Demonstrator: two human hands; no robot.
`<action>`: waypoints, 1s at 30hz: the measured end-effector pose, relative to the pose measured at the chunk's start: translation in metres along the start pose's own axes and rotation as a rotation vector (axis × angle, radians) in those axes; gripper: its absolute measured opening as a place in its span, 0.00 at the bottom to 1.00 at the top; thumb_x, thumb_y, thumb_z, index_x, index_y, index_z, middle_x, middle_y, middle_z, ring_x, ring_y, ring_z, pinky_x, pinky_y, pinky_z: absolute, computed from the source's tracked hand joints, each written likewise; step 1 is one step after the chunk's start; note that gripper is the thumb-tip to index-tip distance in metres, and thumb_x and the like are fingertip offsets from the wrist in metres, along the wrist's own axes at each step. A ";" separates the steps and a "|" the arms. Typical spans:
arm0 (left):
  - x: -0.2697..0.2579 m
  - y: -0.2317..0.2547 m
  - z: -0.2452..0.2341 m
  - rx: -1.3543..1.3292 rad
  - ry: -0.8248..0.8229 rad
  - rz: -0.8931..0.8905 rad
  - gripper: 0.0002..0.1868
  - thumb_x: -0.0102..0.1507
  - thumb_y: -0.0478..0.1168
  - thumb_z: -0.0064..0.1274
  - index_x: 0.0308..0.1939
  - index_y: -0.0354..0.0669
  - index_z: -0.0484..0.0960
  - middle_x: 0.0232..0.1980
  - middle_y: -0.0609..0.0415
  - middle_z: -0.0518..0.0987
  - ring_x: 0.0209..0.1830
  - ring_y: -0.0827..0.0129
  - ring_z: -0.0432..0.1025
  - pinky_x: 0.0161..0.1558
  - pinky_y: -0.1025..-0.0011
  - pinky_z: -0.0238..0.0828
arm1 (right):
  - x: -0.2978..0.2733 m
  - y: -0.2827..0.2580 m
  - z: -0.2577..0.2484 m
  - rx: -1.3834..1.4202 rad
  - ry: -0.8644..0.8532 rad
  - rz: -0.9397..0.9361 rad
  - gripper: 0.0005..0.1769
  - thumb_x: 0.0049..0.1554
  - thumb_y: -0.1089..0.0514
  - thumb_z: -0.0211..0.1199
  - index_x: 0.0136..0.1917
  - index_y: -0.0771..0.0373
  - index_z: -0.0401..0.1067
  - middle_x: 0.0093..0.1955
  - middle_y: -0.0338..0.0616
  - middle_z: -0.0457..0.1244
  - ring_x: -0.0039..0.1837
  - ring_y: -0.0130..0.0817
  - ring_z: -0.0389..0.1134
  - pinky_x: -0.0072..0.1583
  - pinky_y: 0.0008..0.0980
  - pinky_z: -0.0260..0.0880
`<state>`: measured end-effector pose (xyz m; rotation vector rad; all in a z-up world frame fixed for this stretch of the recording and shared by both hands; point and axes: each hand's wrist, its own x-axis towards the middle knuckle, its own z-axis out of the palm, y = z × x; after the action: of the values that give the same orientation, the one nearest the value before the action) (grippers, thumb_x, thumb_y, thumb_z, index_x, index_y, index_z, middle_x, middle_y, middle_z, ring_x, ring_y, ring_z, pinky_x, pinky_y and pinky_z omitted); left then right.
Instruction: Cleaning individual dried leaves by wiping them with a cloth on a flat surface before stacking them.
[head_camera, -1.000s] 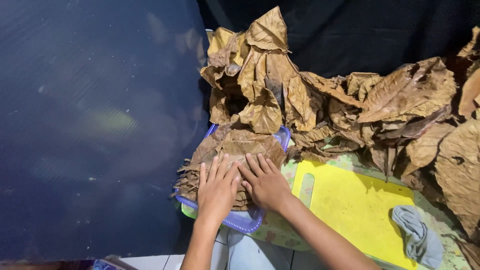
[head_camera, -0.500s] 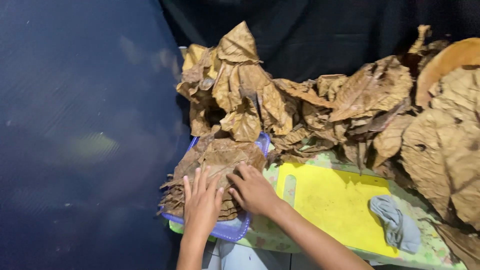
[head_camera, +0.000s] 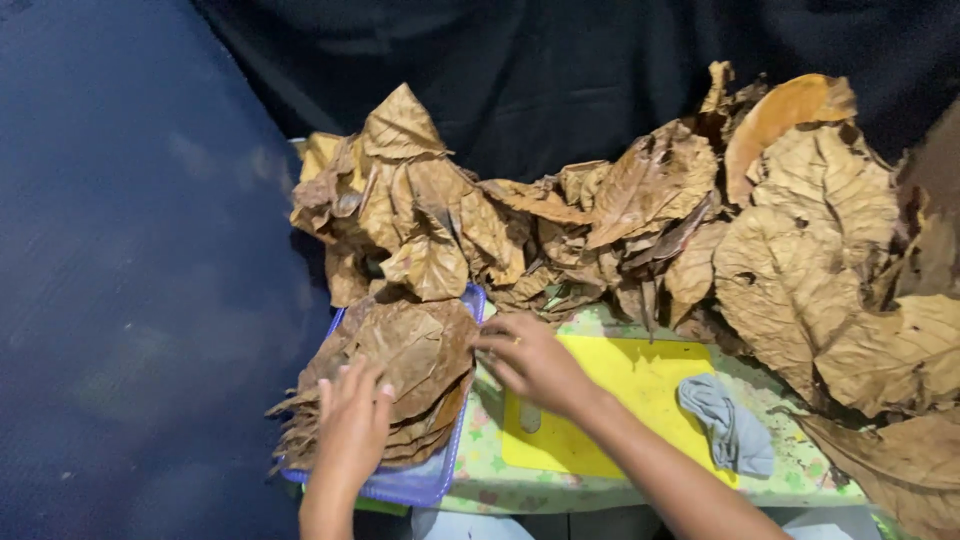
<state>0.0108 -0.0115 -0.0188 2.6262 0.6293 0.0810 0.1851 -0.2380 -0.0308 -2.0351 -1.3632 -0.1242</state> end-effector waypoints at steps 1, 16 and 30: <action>0.001 0.012 -0.007 0.002 -0.001 0.011 0.25 0.71 0.51 0.30 0.70 0.52 0.67 0.80 0.52 0.56 0.82 0.55 0.42 0.79 0.49 0.23 | 0.003 0.006 -0.019 -0.005 0.008 0.006 0.17 0.60 0.59 0.59 0.62 0.52 0.77 0.64 0.47 0.67 0.66 0.43 0.64 0.68 0.47 0.65; 0.166 0.191 0.032 0.085 0.358 0.501 0.39 0.62 0.33 0.56 0.77 0.47 0.61 0.75 0.38 0.61 0.65 0.44 0.66 0.58 0.52 0.66 | 0.051 0.149 -0.065 -0.823 0.133 0.373 0.20 0.56 0.48 0.60 0.62 0.32 0.73 0.60 0.32 0.61 0.58 0.44 0.59 0.52 0.42 0.63; 0.146 0.193 0.030 0.159 0.838 0.751 0.12 0.62 0.42 0.55 0.49 0.59 0.86 0.59 0.61 0.79 0.64 0.60 0.68 0.60 0.58 0.60 | 0.007 0.060 -0.122 -0.718 0.535 0.093 0.22 0.55 0.61 0.65 0.60 0.41 0.78 0.59 0.28 0.66 0.57 0.39 0.64 0.52 0.35 0.64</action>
<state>0.2269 -0.1132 0.0301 2.7597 -0.1783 1.4392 0.2730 -0.3162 0.0368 -2.3623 -0.9433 -1.1673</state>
